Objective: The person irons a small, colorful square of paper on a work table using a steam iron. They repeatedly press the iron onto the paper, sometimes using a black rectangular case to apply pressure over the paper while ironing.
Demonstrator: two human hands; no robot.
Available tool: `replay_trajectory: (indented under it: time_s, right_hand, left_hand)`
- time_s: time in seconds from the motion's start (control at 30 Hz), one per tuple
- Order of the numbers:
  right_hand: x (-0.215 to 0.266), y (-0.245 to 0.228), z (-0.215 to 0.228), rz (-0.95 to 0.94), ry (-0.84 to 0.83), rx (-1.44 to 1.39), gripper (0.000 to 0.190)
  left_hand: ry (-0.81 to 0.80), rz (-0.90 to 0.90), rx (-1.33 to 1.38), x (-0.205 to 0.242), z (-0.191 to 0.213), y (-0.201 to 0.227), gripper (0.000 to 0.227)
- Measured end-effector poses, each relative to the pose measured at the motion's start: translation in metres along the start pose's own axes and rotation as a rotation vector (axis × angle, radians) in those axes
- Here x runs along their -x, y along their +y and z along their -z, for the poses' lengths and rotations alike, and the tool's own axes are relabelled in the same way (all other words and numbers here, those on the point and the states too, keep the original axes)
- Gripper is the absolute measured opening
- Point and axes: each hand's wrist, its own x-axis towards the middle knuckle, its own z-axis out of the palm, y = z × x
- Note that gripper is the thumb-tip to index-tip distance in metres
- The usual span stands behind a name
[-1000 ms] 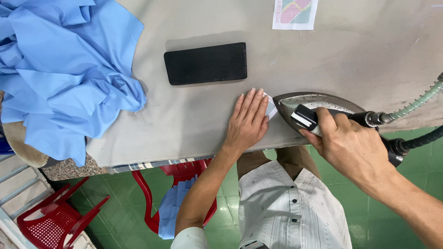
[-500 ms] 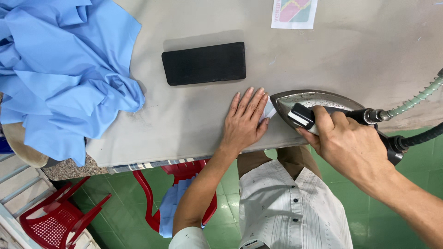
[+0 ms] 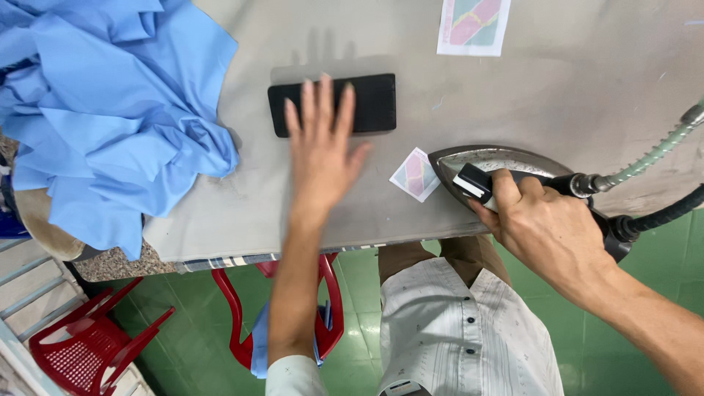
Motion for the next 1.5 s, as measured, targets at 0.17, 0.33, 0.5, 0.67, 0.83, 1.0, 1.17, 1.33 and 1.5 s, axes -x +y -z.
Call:
replay_trajectory:
  time_s: [0.17, 0.33, 0.5, 0.67, 0.83, 1.0, 1.17, 1.33, 1.5]
  right_hand:
    - [-0.005, 0.000, 0.000, -0.010, 0.033, -0.083, 0.053]
    - [-0.004, -0.002, -0.006, -0.037, 0.054, -0.124, 0.052]
    - [-0.002, 0.000, 0.006, -0.001, 0.032, -0.232, 0.053]
    - [-0.005, -0.002, 0.005, -0.037, -0.049, -0.259, 0.049]
    - [0.011, 0.002, 0.024, -0.034, 0.090, -0.359, 0.063]
    - [0.073, 0.014, 0.007, 0.104, 0.595, -0.105, 0.086]
    - [0.101, 0.027, -0.009, 0.246, 0.406, 0.200, 0.078]
    - [0.038, 0.019, 0.012, 0.157, 0.144, -0.188, 0.081]
    - [-0.001, 0.004, 0.023, -0.042, -0.189, -0.415, 0.066]
  left_hand:
    - [-0.157, 0.062, 0.168, -0.025, 0.003, -0.032, 0.085]
    - [0.008, 0.166, -0.009, -0.020, -0.009, -0.012, 0.083]
    - [0.342, 0.259, 0.089, 0.009, -0.050, 0.000, 0.082]
    - [0.475, 0.322, 0.002, 0.018, -0.062, 0.010, 0.081]
    - [0.507, 0.329, 0.031, 0.022, -0.067, 0.011, 0.080]
    - [0.511, 0.335, 0.070, 0.025, -0.057, 0.010, 0.079]
    - [0.501, 0.344, 0.076, 0.023, -0.062, 0.010, 0.081]
    - [0.471, 0.342, 0.094, 0.024, -0.059, 0.011, 0.081]
    - [0.445, 0.340, 0.100, 0.025, -0.053, 0.011, 0.081]
